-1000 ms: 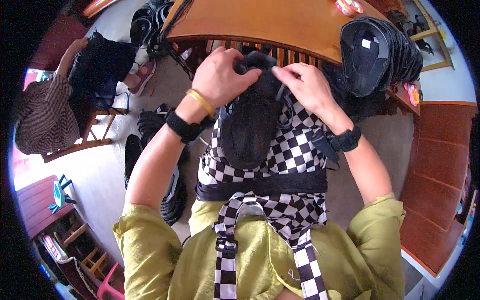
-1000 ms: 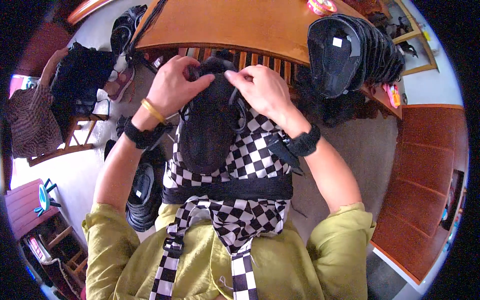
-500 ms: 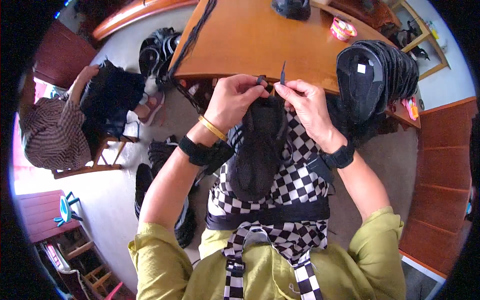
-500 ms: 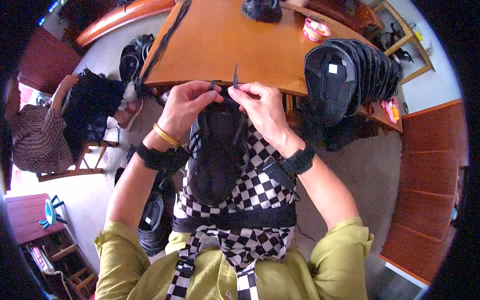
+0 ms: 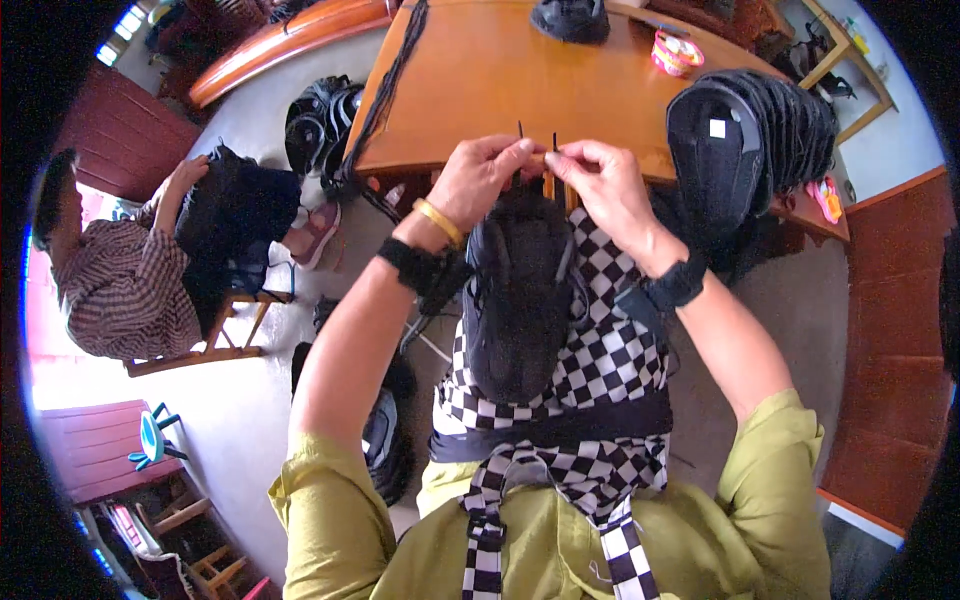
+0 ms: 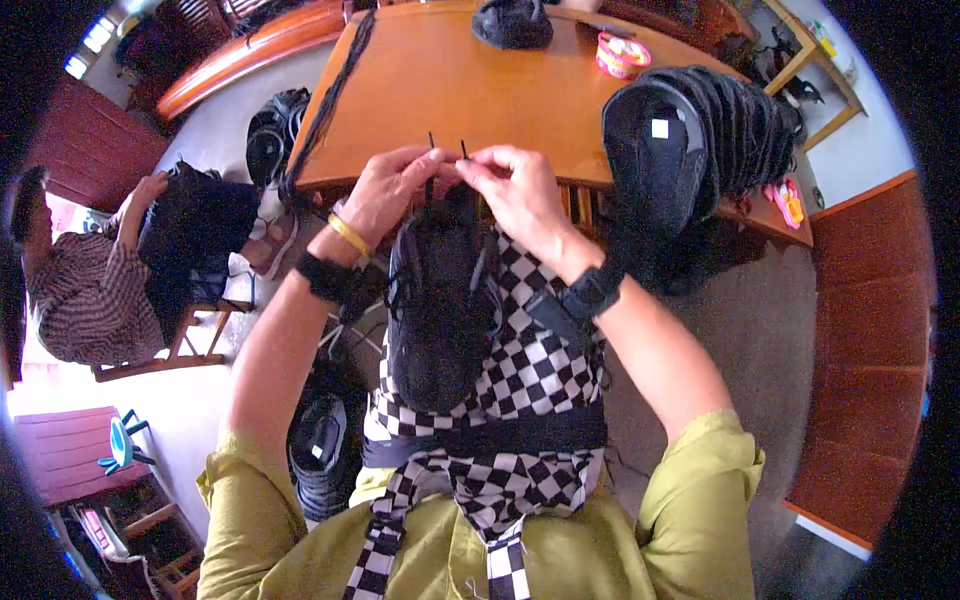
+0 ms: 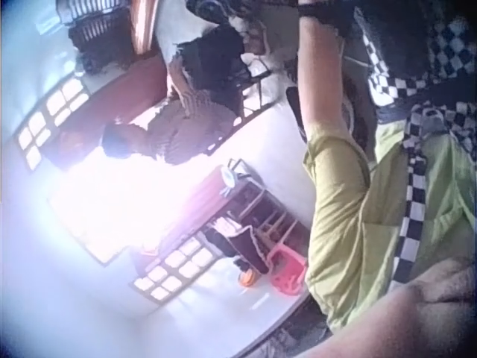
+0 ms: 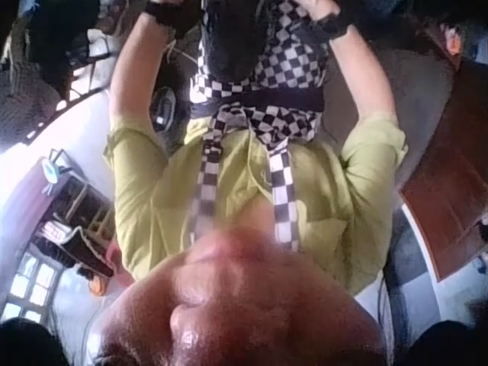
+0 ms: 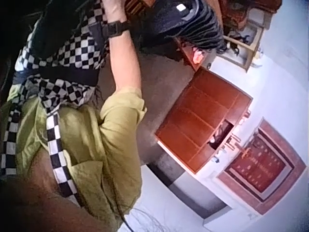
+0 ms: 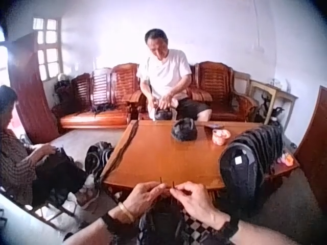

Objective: The person is lacing a black sneaker with long black laces.

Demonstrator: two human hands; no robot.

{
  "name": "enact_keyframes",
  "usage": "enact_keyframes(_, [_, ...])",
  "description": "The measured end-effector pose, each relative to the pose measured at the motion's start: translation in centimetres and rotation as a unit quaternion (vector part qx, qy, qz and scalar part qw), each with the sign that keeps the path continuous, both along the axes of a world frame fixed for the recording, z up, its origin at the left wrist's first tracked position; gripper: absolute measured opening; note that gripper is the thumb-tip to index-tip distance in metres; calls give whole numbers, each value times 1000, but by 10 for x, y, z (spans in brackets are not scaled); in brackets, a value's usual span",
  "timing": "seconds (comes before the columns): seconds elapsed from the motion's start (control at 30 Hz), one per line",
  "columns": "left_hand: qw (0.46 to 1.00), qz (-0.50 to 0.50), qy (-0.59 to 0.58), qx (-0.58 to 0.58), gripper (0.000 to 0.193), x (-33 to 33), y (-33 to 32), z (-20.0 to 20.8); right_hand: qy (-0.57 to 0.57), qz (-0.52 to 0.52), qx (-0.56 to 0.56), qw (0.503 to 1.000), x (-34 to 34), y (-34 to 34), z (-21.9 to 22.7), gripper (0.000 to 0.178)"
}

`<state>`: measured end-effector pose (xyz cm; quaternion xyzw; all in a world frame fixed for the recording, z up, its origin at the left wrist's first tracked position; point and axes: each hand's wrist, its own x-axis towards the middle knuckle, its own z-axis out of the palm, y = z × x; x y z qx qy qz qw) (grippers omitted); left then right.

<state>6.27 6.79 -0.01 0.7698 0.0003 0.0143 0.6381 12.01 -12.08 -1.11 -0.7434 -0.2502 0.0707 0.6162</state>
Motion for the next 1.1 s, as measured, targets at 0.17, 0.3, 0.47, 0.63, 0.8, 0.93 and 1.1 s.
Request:
enact_keyframes(0.17, [998, -64, -8, 22, 35, 21, 0, -17, -12, 1, -47, 999, 14, -2, -27, 22])
enact_keyframes(0.3, [991, -68, -65, 92, 34, 30, 17, -43, -29, 18, -99, 994, 4, 15, -31, 19])
enact_keyframes(0.47, [995, 15, 95, 39, 39, 16, 15, -19, -75, 41, -235, 968, 10, -7, -35, 31])
enact_keyframes(0.63, [970, 115, 164, -139, 42, -24, 75, -82, 19, 180, -230, 956, 16, -15, -36, 37])
enact_keyframes(0.8, [958, 132, 254, 3, 29, -89, 97, -173, -99, 126, -356, 921, 5, -4, -14, 25])
enact_keyframes(0.93, [943, 134, 268, 142, 27, -151, 95, -264, -171, 96, -338, 921, -4, 8, 7, 26])
enact_keyframes(1.1, [870, 241, 429, -31, 30, -182, 46, -307, -231, 45, -260, 937, 12, 14, 51, 31])
